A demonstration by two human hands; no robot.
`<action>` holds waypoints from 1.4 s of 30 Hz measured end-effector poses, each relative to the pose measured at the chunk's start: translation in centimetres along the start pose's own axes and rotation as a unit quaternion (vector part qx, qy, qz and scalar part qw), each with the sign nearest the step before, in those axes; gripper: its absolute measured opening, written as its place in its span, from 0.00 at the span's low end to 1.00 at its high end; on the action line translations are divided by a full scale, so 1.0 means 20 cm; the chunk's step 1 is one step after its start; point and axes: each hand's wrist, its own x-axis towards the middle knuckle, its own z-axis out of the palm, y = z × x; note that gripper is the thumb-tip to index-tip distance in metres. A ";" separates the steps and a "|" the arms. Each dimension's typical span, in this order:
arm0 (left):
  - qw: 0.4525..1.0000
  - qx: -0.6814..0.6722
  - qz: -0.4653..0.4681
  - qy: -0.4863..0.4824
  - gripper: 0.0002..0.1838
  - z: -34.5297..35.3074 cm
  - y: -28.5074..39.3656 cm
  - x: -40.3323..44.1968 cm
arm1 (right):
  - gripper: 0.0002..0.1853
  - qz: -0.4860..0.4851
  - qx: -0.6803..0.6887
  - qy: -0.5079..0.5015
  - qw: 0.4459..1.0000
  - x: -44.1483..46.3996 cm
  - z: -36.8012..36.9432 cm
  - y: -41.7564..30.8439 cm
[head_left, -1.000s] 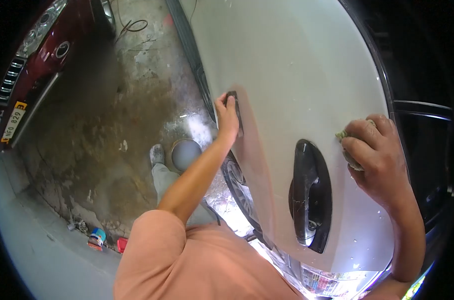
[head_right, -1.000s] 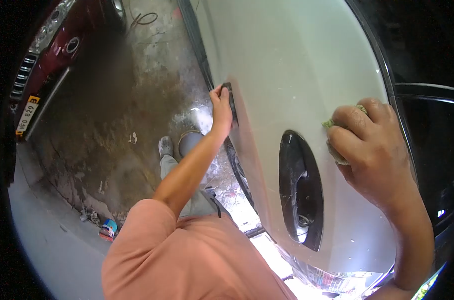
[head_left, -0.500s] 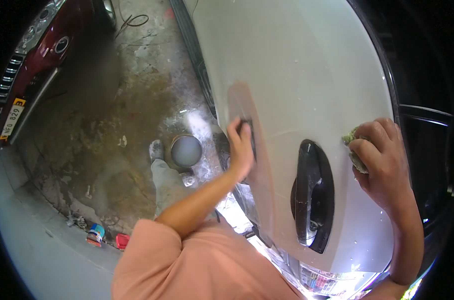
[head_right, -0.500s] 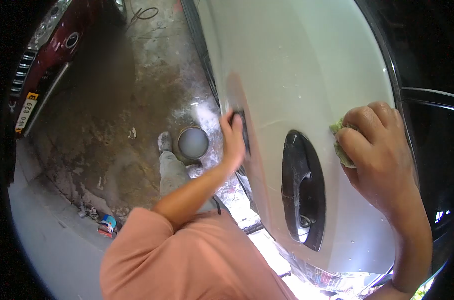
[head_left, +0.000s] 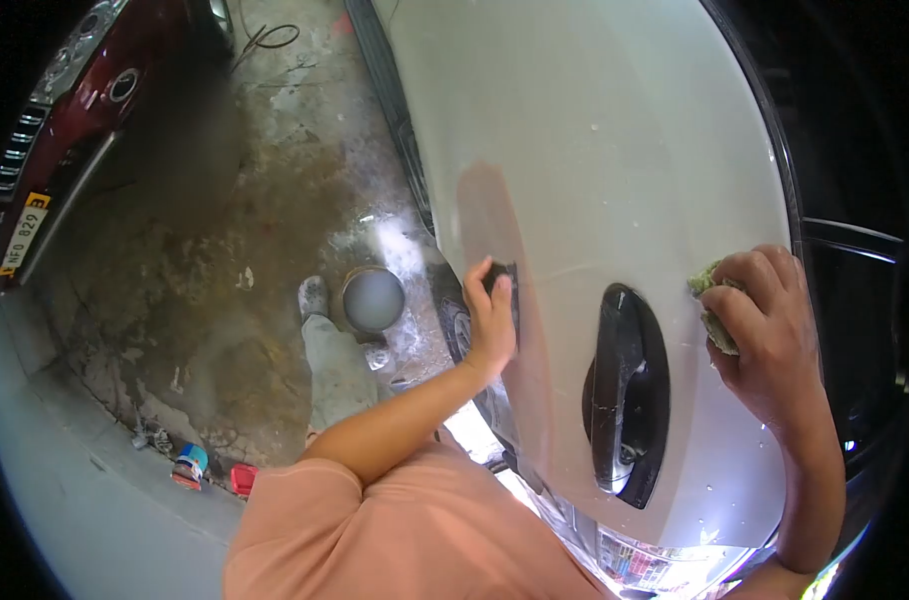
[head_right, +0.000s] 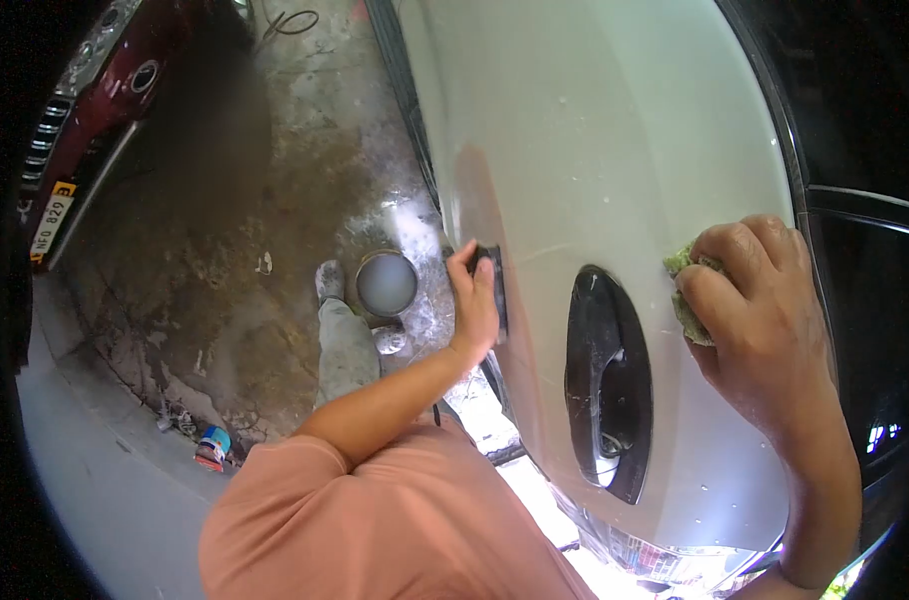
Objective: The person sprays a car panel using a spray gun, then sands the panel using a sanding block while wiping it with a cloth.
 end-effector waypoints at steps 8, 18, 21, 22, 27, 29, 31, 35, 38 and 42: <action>0.995 -0.081 -0.059 -0.010 0.27 0.00 0.21 0.31 | 0.19 -0.001 -0.006 0.008 1.000 0.00 0.00 0.00; 0.989 -0.126 -0.074 0.000 0.26 0.00 0.07 0.64 | 0.21 0.009 0.003 0.003 1.000 -0.01 0.00 -0.01; 1.000 -0.005 -0.002 0.025 0.26 0.01 0.04 0.14 | 0.19 0.009 -0.003 0.004 1.000 0.01 0.00 0.00; 0.997 0.042 0.054 0.035 0.25 0.01 0.03 0.04 | 0.20 0.008 -0.002 -0.002 1.000 0.01 0.00 0.00; 0.993 -0.089 -0.071 -0.007 0.25 -0.03 0.05 0.57 | 0.19 0.011 0.003 0.001 1.000 0.02 -0.01 -0.01; 0.989 -0.109 -0.100 -0.017 0.25 -0.03 0.11 0.64 | 0.19 0.015 0.003 0.002 1.000 0.01 -0.01 -0.02; 0.992 -0.090 -0.093 -0.007 0.25 -0.02 0.14 0.52 | 0.19 0.016 0.000 0.005 1.000 0.01 0.00 -0.01; 1.000 -0.001 0.015 -0.005 0.28 -0.02 0.00 0.05 | 0.21 0.010 -0.004 0.003 1.000 0.01 0.02 0.00; 0.997 -0.058 -0.055 -0.009 0.26 -0.03 0.00 0.44 | 0.25 0.012 -0.002 -0.007 1.000 -0.01 0.02 0.00; 0.991 -0.098 -0.089 0.012 0.24 -0.01 0.02 0.64 | 0.25 0.021 -0.002 -0.014 1.000 -0.01 0.02 -0.01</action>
